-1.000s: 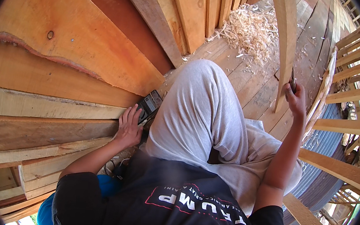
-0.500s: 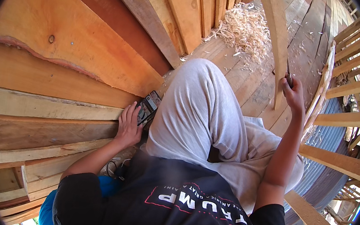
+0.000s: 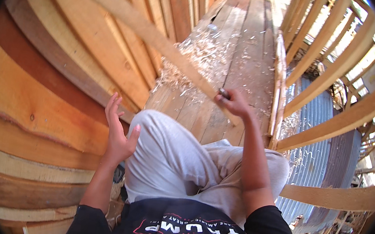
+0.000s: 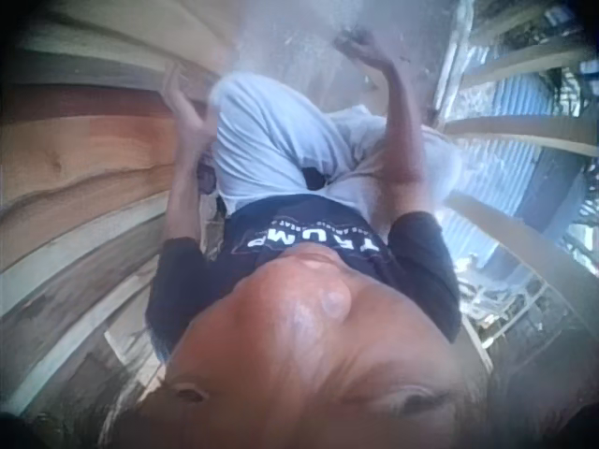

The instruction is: The person sits cross-legged on a wooden floor and uses a knife to shave and shape a thin, curved wooden strip. They repeatedly scrape the surface to remove shavings and refine the edges of the strip.

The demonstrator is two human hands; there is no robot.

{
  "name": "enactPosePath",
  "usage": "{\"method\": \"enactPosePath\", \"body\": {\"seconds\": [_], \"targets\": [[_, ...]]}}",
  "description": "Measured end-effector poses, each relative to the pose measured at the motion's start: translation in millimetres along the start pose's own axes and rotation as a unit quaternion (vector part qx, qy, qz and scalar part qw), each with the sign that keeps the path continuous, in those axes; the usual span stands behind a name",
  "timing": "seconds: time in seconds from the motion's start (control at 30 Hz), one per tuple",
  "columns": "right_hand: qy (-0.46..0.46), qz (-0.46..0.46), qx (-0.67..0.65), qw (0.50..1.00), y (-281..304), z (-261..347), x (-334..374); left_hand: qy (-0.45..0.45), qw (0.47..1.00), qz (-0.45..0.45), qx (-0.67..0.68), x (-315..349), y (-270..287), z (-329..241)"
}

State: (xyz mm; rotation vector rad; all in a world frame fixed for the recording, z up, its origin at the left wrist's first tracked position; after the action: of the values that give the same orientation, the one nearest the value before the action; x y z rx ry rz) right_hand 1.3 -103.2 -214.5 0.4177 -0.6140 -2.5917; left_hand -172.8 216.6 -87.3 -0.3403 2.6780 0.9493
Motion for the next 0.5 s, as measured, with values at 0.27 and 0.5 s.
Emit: {"method": "enactPosePath", "body": {"seconds": [0.27,0.5], "targets": [[0.040,0.018,-0.003,0.999,-3,10,2,-0.002,0.769,0.154,0.621,-125,-84,-39],[0.054,0.100,0.021,0.993,6,27,2,0.108,0.718,0.032,0.687,-146,-99,-75]]}}
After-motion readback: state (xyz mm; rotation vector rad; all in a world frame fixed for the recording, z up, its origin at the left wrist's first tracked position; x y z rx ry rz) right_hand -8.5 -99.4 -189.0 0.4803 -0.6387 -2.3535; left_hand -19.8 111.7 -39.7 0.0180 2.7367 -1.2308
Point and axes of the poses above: each hand's wrist, its own x-axis away from the middle knuckle, its own y-axis out of the back of the hand, z = x × y, the point moved 7 cm from there along -x, towards the middle knuckle, and after that the axes turned 11 degrees about y, right-handed, at the moved point
